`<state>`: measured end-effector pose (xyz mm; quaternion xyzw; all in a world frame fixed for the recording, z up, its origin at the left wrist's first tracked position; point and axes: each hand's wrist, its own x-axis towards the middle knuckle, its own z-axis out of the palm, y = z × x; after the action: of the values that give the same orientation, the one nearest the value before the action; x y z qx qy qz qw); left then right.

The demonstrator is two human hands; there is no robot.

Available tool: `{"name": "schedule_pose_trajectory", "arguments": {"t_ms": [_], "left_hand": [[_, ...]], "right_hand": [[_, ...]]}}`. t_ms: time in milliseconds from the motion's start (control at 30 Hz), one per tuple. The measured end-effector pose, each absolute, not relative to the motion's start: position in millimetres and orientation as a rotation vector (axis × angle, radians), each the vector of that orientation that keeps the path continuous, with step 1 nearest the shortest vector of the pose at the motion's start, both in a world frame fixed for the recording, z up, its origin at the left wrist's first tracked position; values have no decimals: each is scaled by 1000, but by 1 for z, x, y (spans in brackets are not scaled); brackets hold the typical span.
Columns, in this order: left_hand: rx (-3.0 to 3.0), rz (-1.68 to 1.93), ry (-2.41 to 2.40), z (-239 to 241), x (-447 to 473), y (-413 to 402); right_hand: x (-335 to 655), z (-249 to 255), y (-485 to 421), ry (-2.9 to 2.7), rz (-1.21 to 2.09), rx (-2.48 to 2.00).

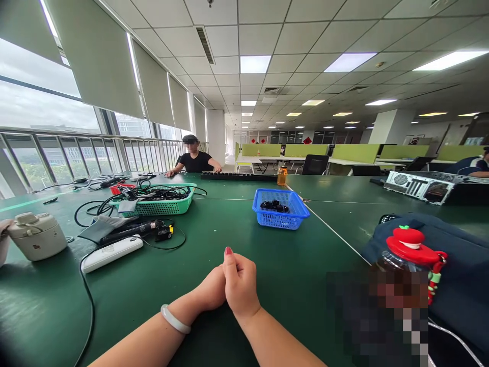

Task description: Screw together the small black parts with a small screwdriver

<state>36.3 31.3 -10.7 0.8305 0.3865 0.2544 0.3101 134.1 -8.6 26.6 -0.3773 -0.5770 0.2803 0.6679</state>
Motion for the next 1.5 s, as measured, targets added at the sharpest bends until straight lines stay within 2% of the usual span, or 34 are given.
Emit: {"name": "schedule_pose_trajectory", "arguments": {"t_ms": [167, 300, 1167, 1500], "left_hand": [[2214, 657, 1065, -10, 35, 33], [2190, 593, 1147, -8, 35, 32], [2158, 574, 1117, -5, 35, 31], [2146, 580, 1124, -6, 34, 31]], "right_hand": [[152, 42, 11, -1072, 1050, -759], [163, 51, 18, -993, 1192, -719], [168, 63, 13, -1056, 1338, -612], [171, 60, 18, -1074, 1284, -626]]}}
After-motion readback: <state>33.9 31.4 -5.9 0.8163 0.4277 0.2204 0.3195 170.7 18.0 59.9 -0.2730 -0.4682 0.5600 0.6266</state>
